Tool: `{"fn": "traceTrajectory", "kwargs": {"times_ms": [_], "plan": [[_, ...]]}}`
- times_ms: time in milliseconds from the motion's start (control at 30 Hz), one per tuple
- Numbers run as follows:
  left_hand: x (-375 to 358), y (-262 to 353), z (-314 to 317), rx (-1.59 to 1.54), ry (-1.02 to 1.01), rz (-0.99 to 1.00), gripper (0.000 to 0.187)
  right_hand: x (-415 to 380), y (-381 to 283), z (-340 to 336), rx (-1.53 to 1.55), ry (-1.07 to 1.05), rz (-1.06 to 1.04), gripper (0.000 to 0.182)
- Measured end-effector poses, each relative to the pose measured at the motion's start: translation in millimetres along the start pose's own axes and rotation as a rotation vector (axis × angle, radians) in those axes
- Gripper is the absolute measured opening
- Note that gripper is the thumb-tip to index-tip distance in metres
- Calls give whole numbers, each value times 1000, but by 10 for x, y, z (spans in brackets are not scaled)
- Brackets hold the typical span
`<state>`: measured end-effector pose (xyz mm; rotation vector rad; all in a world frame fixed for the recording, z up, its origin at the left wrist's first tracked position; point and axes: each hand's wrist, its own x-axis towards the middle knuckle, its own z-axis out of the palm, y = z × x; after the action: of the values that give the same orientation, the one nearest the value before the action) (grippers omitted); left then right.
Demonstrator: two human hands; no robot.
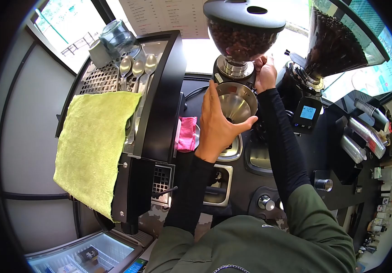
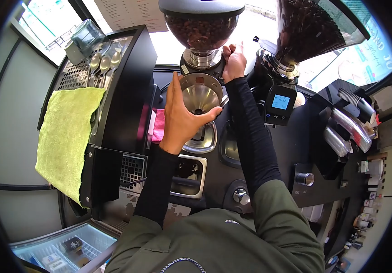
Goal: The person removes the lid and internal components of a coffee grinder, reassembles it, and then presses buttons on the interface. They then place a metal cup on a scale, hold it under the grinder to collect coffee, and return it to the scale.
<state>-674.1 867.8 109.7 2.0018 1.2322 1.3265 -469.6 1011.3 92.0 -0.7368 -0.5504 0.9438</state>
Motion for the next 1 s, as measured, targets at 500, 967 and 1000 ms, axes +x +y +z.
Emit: {"fn": "traceTrajectory", "kwargs": {"times_ms": [500, 967, 1000], "plan": [[3, 11, -21, -21, -28, -27, 137, 184, 170, 49, -144, 4, 23, 66], [15, -29, -14, -13, -30, 8, 136, -417, -189, 141, -279, 101, 153, 59], [16, -29, -16, -1, -26, 16, 137, -585, -217, 43, -337, 2, 87, 58]]}}
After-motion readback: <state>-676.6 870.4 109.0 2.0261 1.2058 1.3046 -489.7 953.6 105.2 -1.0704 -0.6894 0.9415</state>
